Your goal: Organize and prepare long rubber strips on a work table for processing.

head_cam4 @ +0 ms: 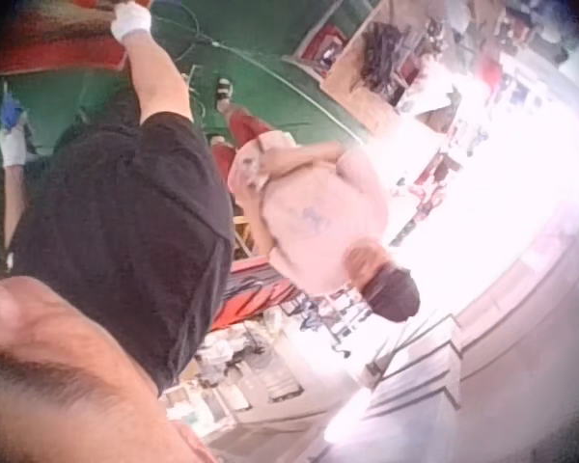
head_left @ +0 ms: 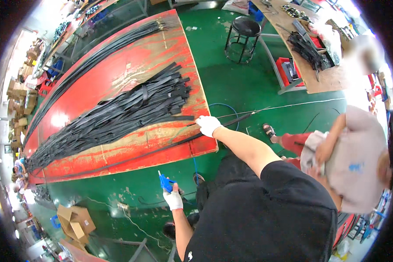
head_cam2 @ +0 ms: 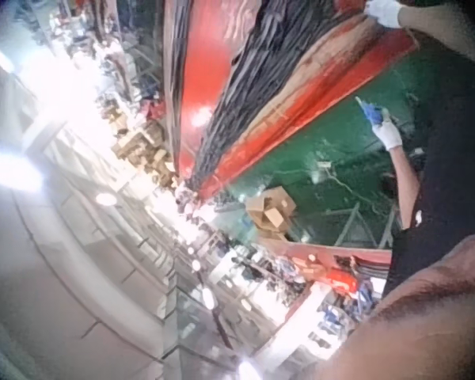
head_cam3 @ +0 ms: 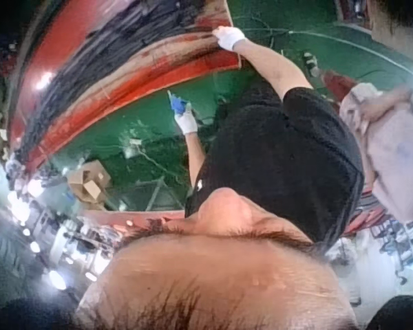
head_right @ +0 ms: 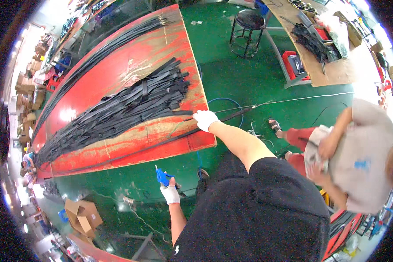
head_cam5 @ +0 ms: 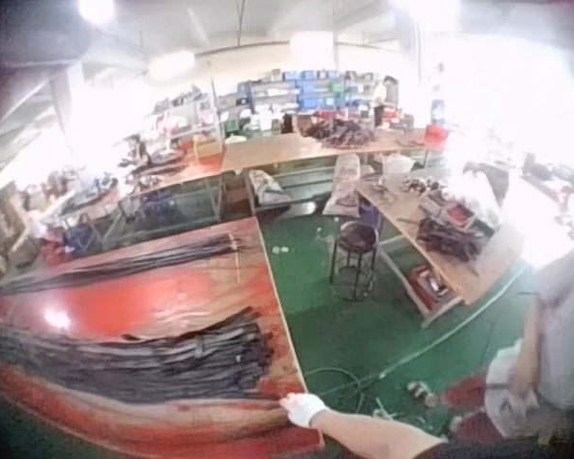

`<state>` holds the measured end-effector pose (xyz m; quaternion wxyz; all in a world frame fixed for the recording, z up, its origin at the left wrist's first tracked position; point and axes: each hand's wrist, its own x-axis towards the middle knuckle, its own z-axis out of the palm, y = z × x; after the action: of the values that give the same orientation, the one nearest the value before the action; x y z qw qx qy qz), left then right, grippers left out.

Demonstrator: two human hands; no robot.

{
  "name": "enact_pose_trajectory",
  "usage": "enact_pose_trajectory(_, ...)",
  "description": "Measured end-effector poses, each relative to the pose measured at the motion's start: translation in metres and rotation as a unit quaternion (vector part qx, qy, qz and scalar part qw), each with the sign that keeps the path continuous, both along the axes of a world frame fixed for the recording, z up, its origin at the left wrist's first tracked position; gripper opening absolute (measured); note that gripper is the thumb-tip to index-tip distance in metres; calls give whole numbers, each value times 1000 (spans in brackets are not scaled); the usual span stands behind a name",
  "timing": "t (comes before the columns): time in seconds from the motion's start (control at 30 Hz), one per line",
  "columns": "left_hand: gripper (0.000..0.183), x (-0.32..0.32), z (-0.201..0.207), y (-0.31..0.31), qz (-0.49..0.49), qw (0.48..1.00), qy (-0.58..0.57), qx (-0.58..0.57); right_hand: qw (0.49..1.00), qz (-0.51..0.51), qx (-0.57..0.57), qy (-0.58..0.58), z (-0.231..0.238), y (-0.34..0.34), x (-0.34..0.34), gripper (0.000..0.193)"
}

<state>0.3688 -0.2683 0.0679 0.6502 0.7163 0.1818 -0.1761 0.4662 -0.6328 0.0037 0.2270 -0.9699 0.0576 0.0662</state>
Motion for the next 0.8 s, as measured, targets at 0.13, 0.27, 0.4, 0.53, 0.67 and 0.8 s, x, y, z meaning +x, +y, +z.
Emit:
enact_pose_trajectory(0.13,37,-14,20,-74,14,998,-34,46,995,92,-10,-36,5,-48,-1,20)
enact_pose_trajectory(0.27,18,-17,63,-127,-26,979,12,203,988,149,-46,0,14,-90,-3,21)
enact_pose_trajectory(0.4,38,-34,26,-142,38,990,-7,137,990,134,-47,24,1,-93,0,28)
enact_pose_trajectory(0.53,29,-35,36,-161,81,994,51,48,991,90,-4,98,-13,-94,-16,29)
enact_pose_trajectory(0.67,30,-19,3,-175,86,995,41,-12,971,143,-11,189,-29,-128,-11,32)
enact_pose_trajectory(0.8,34,-13,18,-189,138,989,12,-46,984,110,84,112,-43,-153,-4,30)
